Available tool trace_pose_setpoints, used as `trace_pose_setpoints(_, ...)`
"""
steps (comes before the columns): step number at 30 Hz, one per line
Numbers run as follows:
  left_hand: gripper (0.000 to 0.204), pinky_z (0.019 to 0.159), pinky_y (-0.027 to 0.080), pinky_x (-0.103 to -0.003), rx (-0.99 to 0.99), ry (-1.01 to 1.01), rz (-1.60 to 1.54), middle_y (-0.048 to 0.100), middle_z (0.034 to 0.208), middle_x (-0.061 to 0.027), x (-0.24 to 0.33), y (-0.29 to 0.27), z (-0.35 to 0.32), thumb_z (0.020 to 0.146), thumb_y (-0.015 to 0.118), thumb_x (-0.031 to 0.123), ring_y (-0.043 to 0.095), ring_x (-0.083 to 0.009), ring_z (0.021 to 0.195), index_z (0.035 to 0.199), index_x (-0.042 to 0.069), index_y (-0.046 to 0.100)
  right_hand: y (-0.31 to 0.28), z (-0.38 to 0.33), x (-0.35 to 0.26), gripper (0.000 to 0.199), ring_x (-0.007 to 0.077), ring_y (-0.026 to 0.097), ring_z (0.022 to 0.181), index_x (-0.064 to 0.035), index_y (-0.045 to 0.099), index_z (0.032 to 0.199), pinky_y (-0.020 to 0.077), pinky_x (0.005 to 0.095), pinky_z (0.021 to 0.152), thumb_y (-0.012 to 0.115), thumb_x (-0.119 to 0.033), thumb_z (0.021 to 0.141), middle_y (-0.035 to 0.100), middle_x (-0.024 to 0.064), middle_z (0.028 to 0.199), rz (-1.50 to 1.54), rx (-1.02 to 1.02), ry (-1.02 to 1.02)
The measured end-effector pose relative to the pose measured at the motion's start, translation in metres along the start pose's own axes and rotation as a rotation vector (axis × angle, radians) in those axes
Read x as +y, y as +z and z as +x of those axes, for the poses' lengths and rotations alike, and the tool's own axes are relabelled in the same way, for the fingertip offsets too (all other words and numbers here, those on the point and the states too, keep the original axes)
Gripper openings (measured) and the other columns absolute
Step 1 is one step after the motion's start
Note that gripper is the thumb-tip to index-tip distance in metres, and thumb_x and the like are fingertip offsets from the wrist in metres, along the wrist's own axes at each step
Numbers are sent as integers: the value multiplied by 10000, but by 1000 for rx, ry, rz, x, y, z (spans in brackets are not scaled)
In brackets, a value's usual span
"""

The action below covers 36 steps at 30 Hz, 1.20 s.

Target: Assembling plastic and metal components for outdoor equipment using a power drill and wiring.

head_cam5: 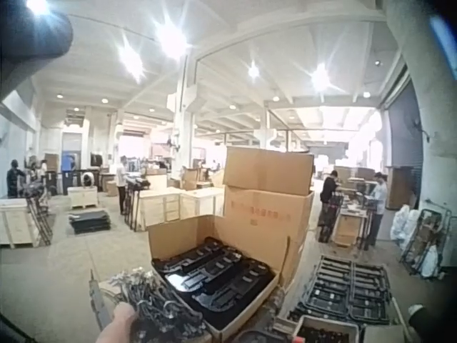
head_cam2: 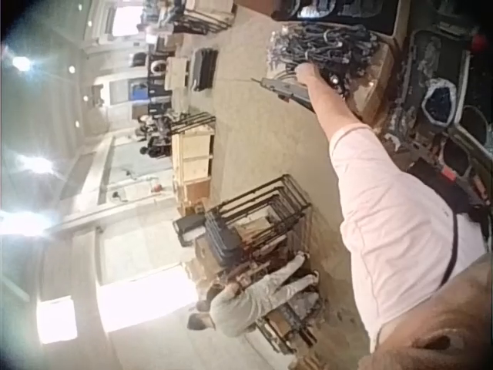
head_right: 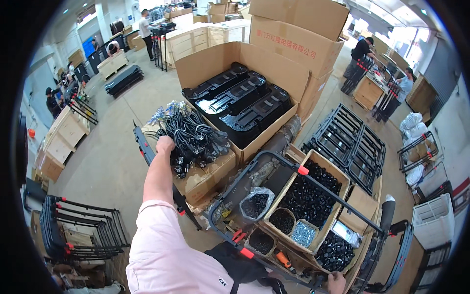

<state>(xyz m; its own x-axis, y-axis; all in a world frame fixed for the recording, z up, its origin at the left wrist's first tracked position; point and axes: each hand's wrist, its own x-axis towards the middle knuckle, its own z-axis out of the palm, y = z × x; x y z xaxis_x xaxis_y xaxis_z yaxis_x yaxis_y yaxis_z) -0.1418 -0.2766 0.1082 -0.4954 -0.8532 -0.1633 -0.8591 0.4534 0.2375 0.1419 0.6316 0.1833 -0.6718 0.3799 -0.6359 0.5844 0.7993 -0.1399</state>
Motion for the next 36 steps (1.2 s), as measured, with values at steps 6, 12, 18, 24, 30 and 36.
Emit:
trace_pose_setpoints(6, 442, 1038, 555, -452, -112, -7, -285, 729, 1314, -258, 32, -42, -10, 884, 628, 218, 689, -396, 1279, 1237, -12, 765, 53, 18, 0, 251, 303, 747, 810, 8, 764, 1035, 577, 397, 785, 704, -199, 907, 760, 191, 864, 139, 372, -283)
trace_pose_setpoints(12, 404, 866, 567, -404, -53, 188, -849, 783, 1037, -174, 6, -95, -37, 859, 680, 256, 744, -257, 963, 1102, -57, 760, 48, 32, -81, 281, 378, 763, 878, -2, 768, 1057, 585, 436, 811, 694, -239, 926, 772, 227, 928, 42, 399, -445)
trace_pose_setpoints(18, 296, 675, 486, -291, -58, 832, -1130, 585, 792, 1, 37, -172, -164, 1120, 587, 308, 571, -97, 710, 1021, 30, 580, 32, -2, -173, 249, 395, 758, 867, -2, 770, 1039, 587, 447, 794, 706, -220, 936, 760, 224, 919, 67, 389, -682)
trace_pose_setpoints(24, 300, 779, 526, -355, -374, 990, -998, 669, 914, -67, 71, -169, -307, 1093, 619, 322, 647, -178, 869, 1118, 24, 635, -12, -68, -307, 283, 161, 691, 833, -1, 741, 1239, 554, 304, 753, 610, -180, 1064, 751, 106, 1035, 466, 367, -1173)
trace_pose_setpoints(30, 329, 801, 533, -388, -599, 1170, -785, 687, 916, -152, 89, -71, -415, 1109, 601, 322, 637, -202, 845, 1115, -5, 634, -57, -87, -395, 347, 139, 642, 880, -30, 728, 1334, 531, 292, 774, 622, -258, 1095, 711, 63, 1097, 867, 241, -959)
trace_pose_setpoints(36, 365, 679, 482, -322, -1204, 804, -939, 601, 804, -23, 101, 2, -453, 1151, 520, 353, 553, -127, 724, 980, 43, 609, 3, -61, -387, 371, 155, 655, 860, -24, 738, 1053, 517, 303, 814, 572, -345, 1138, 688, 36, 897, 1130, 255, -1046)
